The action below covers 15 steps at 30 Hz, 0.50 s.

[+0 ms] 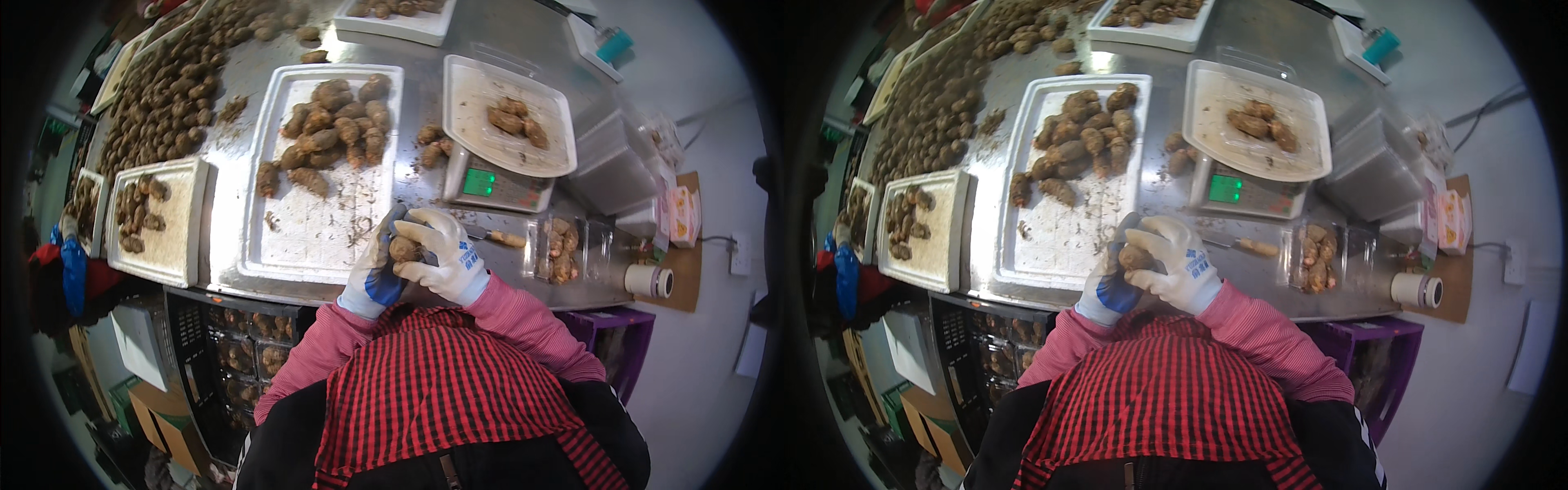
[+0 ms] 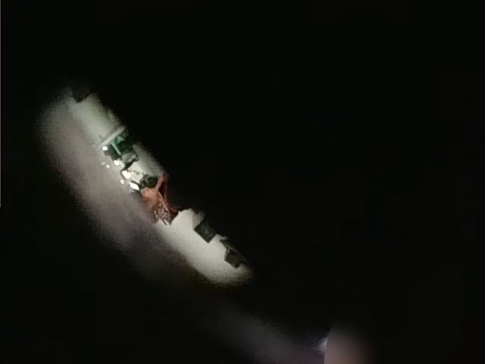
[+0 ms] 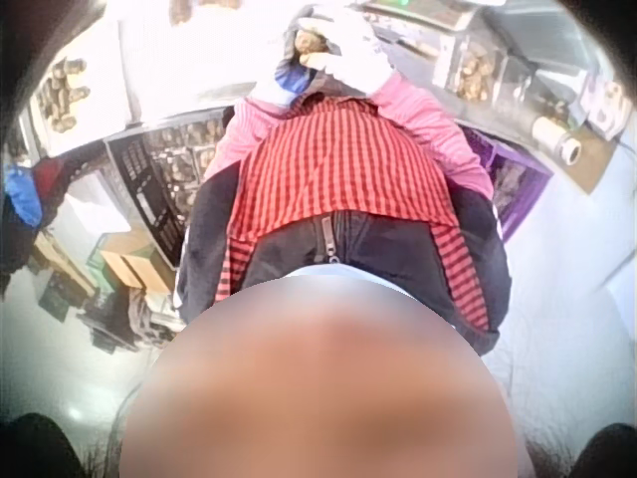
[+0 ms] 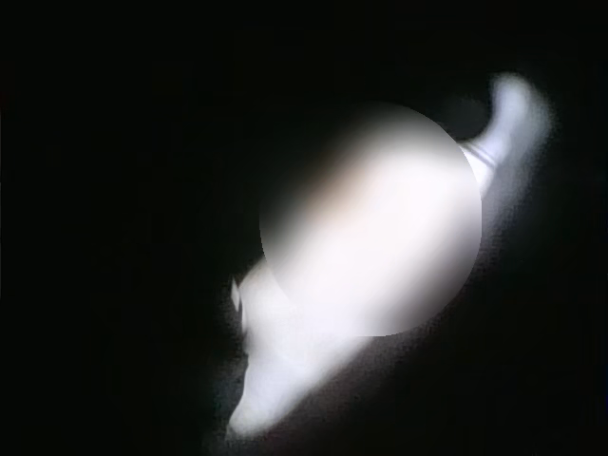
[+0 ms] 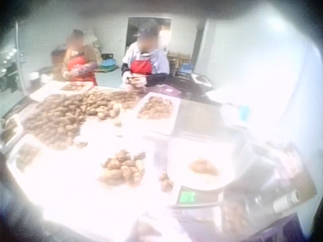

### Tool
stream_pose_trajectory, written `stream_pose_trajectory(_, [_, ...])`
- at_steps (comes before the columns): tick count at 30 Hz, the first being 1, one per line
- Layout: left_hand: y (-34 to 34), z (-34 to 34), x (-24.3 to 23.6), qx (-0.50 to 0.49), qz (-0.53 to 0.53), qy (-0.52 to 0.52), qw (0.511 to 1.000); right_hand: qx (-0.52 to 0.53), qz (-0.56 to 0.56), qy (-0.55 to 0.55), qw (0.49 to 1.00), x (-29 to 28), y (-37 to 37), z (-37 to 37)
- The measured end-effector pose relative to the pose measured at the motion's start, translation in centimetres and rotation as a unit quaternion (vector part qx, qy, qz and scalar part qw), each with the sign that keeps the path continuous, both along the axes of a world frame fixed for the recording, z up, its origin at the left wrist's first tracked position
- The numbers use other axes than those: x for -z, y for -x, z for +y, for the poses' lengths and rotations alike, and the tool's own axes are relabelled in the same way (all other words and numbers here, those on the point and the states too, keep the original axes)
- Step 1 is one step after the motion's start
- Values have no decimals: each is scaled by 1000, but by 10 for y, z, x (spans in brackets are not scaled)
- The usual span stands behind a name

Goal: The person sorts and weighs root vegetables on a stainless steel table. They pick up individual pieces, place them into a plastic container on a digital scale, and occasionally remove pieces to adjust the weight. The person wears gloves and a red-and-black checkered apron.

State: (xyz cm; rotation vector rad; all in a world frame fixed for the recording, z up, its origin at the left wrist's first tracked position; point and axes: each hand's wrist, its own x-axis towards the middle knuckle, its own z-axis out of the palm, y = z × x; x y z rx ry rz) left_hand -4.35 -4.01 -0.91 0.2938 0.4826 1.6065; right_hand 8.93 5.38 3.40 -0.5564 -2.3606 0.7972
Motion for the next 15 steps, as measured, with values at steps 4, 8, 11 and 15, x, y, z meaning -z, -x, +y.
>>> stream_pose_trajectory(4, [-15,12,-1,-43,400,26,915,88,-34,29,995,-9,-25,1])
stream_pose_trajectory(8, [-44,20,0,-16,379,49,924,158,-56,36,985,-8,-52,-4])
stream_pose_trajectory(11, [-52,22,-3,55,341,71,936,154,-103,76,980,-6,-81,-11])
stream_pose_trajectory(15, [-50,26,-3,103,293,169,935,223,-140,145,954,-7,-148,7])
